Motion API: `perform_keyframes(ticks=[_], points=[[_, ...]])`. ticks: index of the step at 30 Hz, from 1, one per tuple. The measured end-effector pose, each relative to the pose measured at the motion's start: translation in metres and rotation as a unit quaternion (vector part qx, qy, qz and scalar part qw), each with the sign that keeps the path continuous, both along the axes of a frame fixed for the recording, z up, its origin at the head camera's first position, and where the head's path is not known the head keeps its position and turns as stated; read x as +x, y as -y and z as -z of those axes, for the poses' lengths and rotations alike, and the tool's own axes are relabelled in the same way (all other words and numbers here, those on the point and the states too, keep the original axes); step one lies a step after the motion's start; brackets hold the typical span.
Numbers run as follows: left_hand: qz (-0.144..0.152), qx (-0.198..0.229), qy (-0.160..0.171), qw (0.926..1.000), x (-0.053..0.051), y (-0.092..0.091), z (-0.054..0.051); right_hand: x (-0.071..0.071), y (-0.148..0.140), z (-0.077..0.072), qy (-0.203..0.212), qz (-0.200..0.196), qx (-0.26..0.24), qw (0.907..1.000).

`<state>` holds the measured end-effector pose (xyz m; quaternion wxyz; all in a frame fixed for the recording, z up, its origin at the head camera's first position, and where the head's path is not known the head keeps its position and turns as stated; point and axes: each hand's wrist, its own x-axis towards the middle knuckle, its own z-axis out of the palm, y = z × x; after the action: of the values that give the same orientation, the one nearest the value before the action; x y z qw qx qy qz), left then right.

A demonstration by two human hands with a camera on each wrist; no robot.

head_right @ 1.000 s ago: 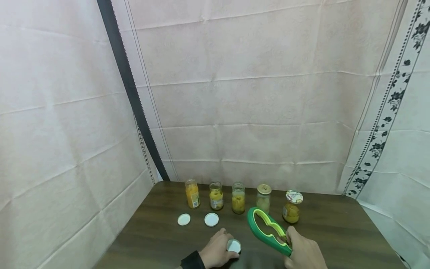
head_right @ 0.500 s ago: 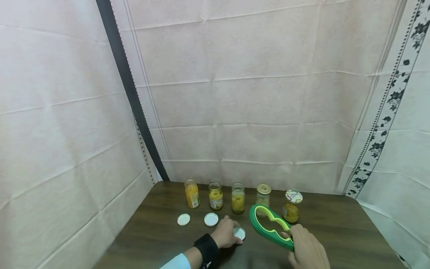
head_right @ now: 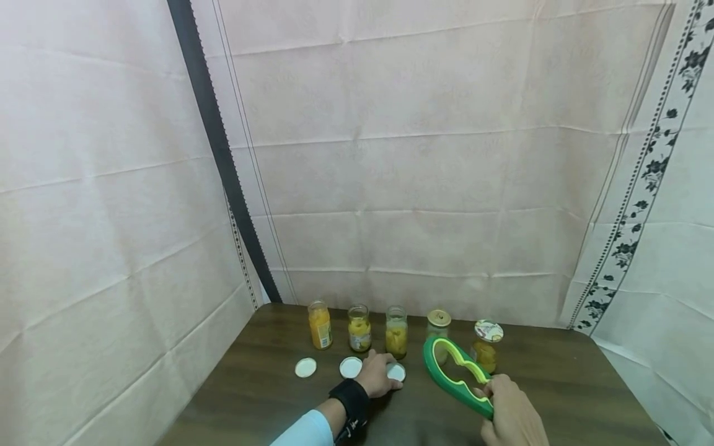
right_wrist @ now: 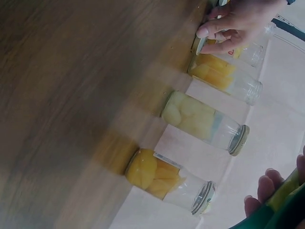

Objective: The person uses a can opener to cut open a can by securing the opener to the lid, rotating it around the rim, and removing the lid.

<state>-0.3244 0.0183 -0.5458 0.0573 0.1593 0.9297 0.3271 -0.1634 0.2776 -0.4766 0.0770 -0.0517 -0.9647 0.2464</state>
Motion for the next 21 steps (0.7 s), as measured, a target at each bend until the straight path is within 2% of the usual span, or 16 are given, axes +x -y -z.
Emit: perform_keyframes(ticks=[7,15,21], points=[[0.004,-0.021,0.002,0.9998,0.000,-0.001,0.001,0.000,-0.002,0.005,-0.003,-0.006,-0.005,1.0000],[0.004,-0.027,0.006,0.9996,0.005,-0.001,-0.009,-0.002,-0.003,0.009,-0.016,-0.010,0.006,0.9998],[-0.005,-0.040,0.006,0.9992,0.003,-0.001,-0.006,-0.004,-0.007,0.013,-0.011,-0.013,0.011,0.9998]])
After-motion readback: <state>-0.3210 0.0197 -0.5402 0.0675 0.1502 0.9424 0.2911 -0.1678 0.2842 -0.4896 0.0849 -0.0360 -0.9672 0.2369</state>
